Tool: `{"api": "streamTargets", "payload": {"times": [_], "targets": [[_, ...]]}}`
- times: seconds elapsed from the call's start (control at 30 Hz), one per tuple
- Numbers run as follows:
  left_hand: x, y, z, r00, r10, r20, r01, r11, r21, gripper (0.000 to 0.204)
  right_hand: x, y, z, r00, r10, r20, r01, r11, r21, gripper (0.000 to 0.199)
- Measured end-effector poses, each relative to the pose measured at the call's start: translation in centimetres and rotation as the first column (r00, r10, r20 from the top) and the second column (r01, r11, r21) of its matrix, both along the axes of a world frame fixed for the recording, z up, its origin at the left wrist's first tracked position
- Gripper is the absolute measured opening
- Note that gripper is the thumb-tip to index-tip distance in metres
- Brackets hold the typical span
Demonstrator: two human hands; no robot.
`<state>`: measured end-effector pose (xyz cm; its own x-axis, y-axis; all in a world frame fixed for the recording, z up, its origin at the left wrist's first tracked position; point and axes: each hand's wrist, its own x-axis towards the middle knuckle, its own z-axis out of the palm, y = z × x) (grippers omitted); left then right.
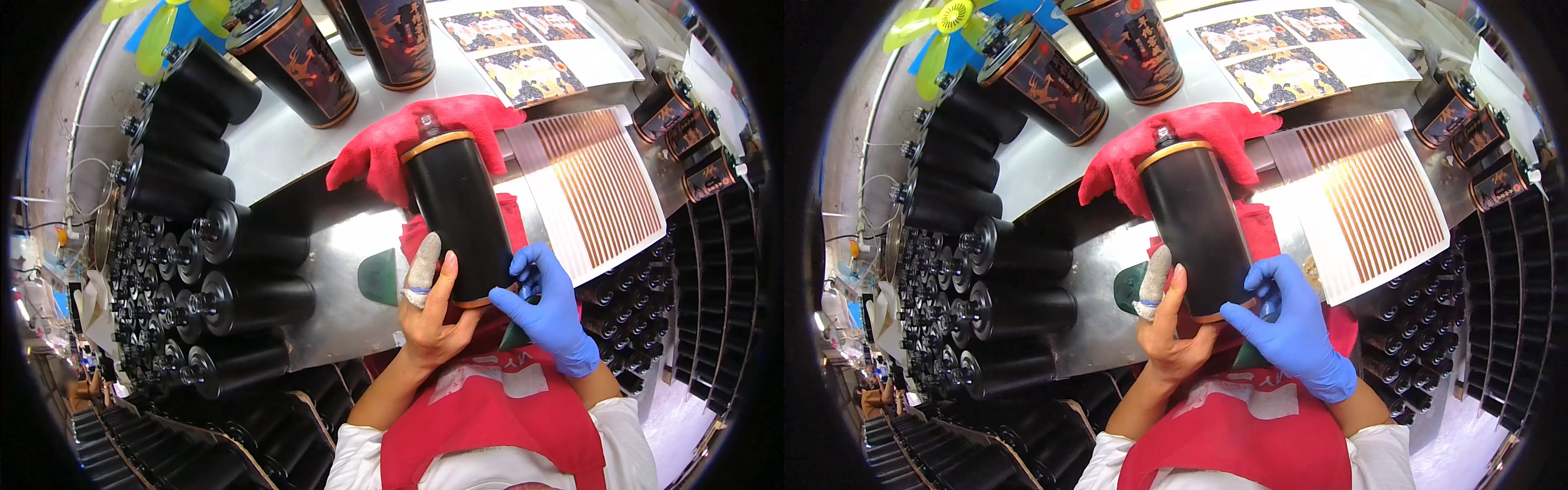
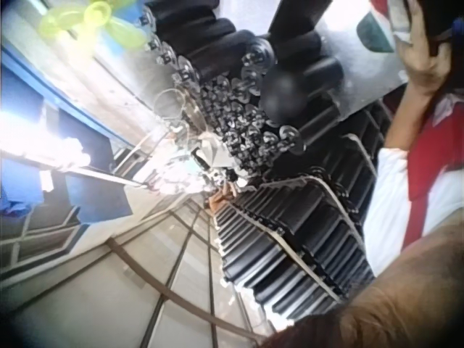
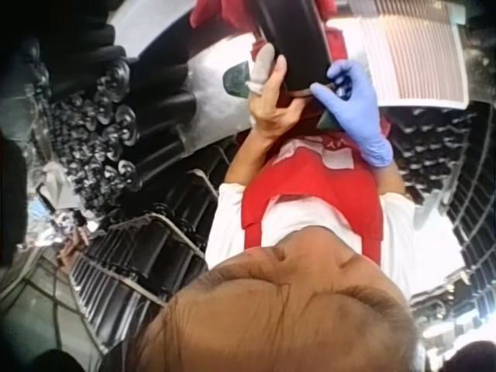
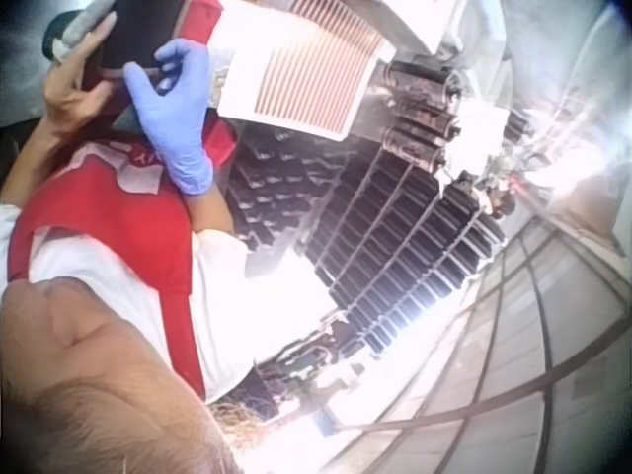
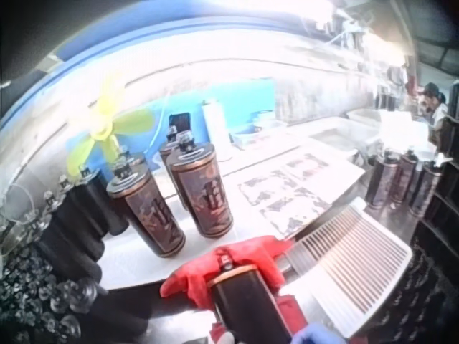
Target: The person applies decorative stickers and gold foil strips to black cylindrical containers. They use a green plastic squeegee to smooth the labels and ensure adhesion, working on a metal table with a conveyor belt of similar containers nearby.
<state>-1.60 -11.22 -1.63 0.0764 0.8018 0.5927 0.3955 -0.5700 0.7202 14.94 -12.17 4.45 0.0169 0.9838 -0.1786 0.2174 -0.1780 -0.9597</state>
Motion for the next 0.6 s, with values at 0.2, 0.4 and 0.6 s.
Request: {"api": "streamTargets", "payload": {"times": [0.2,0.4,0.6], "targets": [[0.2,-0.1,0.5,1.0,0.008,-0.02,-0.008,1.0,-0.002,0.061,0.9,-0.2,-0.2,0.989,-0.035,-0.144,0.027,0.998,-0.061,0.028],[0.4,0.0,1.0,0.997,0.036,-0.075,-0.032,0.998,0.055,0.065,-0.3,-0.3,0.2,0.997,-0.008,0.072,-0.003,0.988,0.154,0.026],[0.6,-0.1,0.8,0.997,0.038,-0.068,-0.035,0.998,0.054,0.064,0.8,-0.2,-0.6,0.998,0.016,-0.064,-0.009,0.994,0.112,0.02]]}}
